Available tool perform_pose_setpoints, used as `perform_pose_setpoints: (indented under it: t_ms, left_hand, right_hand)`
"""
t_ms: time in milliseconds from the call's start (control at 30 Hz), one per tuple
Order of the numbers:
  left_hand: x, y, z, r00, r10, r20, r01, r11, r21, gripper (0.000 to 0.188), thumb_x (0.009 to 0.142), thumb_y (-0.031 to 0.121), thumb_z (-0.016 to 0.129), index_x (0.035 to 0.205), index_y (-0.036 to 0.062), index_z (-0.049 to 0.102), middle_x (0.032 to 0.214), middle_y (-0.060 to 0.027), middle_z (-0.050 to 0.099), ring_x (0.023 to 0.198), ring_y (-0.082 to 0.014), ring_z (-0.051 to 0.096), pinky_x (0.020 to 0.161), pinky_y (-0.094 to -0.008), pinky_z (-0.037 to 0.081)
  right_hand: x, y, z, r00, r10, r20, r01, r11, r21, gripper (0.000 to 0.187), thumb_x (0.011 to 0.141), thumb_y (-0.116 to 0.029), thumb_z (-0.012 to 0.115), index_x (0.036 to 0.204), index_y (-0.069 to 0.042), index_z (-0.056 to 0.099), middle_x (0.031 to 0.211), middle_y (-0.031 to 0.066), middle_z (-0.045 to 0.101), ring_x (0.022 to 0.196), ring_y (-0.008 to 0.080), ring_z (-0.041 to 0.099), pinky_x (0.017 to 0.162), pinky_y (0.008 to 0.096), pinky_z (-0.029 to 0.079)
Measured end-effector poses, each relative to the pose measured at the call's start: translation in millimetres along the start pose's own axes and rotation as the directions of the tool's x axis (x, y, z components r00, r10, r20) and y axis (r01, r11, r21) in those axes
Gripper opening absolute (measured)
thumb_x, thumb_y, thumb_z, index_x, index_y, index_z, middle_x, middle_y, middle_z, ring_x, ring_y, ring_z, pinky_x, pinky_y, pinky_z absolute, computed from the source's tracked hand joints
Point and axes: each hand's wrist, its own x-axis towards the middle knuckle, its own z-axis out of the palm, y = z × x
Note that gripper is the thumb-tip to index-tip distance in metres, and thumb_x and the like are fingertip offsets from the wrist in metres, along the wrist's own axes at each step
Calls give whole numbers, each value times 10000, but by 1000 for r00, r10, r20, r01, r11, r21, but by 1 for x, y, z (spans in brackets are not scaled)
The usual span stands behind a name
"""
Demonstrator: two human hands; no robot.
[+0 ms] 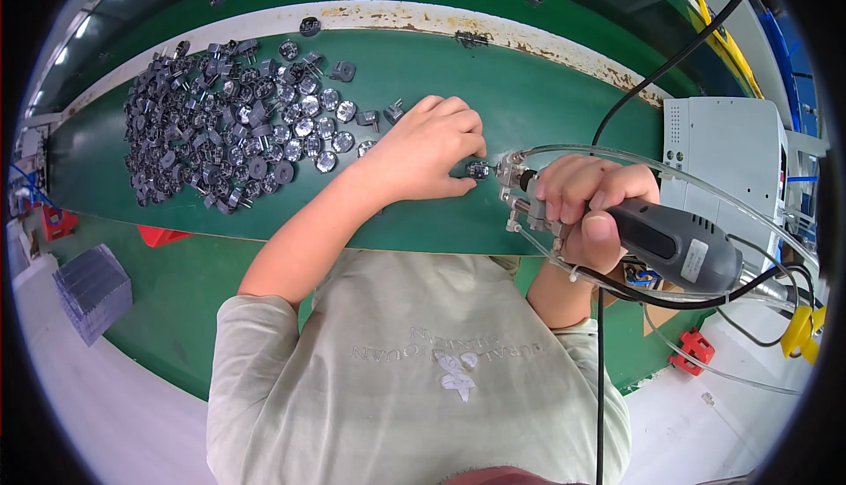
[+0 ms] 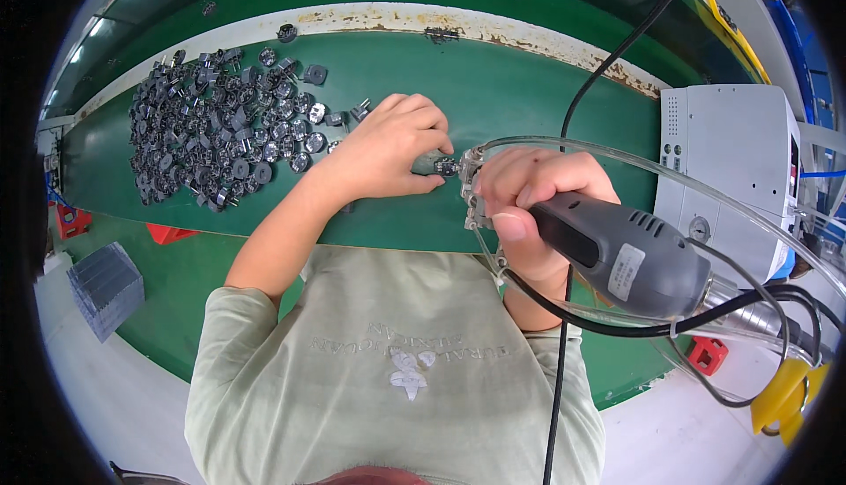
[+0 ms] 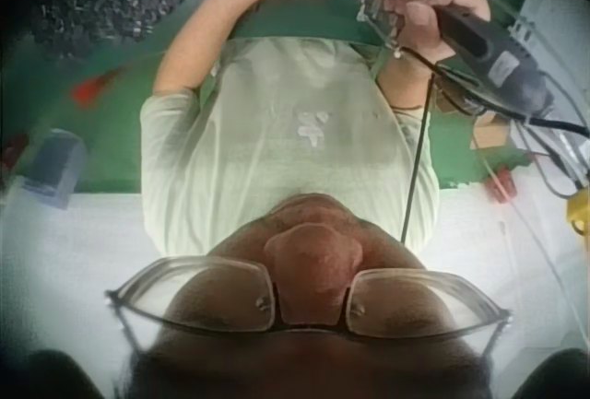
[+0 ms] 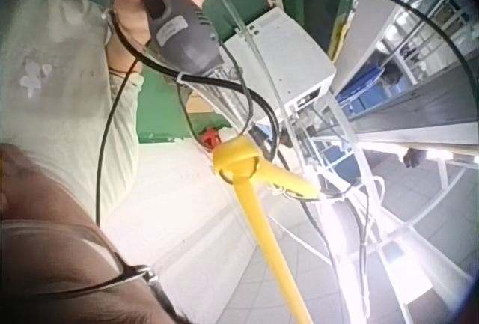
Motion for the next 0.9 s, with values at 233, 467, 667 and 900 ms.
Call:
perform_pose_setpoints:
  t_ms: [233, 467, 667, 900]
  left_hand:
    - [-1, -2, 3, 999, 27, -23, -28, 999, -25, 296, 724, 218, 847, 961, 83, 731, 1027, -37, 623, 1132, -253, 579, 1027, -415, 418]
    - [-2, -5, 5, 999, 44, -30, -47, 995, -91, 280, 714, 203, 839, 931, 63, 730, 997, -44, 632, 1118, -261, 591, 1034, -416, 414]
    - [-4, -10, 11, 997, 64, -38, -67, 995, -80, 270, 717, 210, 839, 926, 71, 739, 1008, -37, 648, 1123, -265, 597, 1032, -418, 423]
    - [-6, -12, 9, 995, 74, -59, -79, 993, -84, 302, 734, 212, 828, 997, 94, 743, 1063, -31, 648, 1144, -271, 589, 1043, -431, 424]
  right_hand:
    - [-1, 2, 5, 1000, -14, -4, 14, 1000, -9, 290, 900, -157, 768, 927, -59, 496, 665, 78, 573, 577, 201, 576, 613, 405, 544]
    - [6, 7, 14, 992, 27, 120, -1, 977, -214, 263, 757, 62, 768, 865, -32, 547, 704, 102, 651, 619, 175, 620, 617, 312, 537]
    - [6, 1, 20, 989, 144, 17, -143, 988, -55, 310, 802, 1, 832, 890, -42, 538, 710, 76, 653, 648, 188, 628, 616, 340, 526]
    - [8, -28, 13, 993, -45, 109, 49, 998, -40, 309, 945, -281, 728, 936, -89, 486, 660, 50, 555, 531, 189, 555, 578, 405, 531]
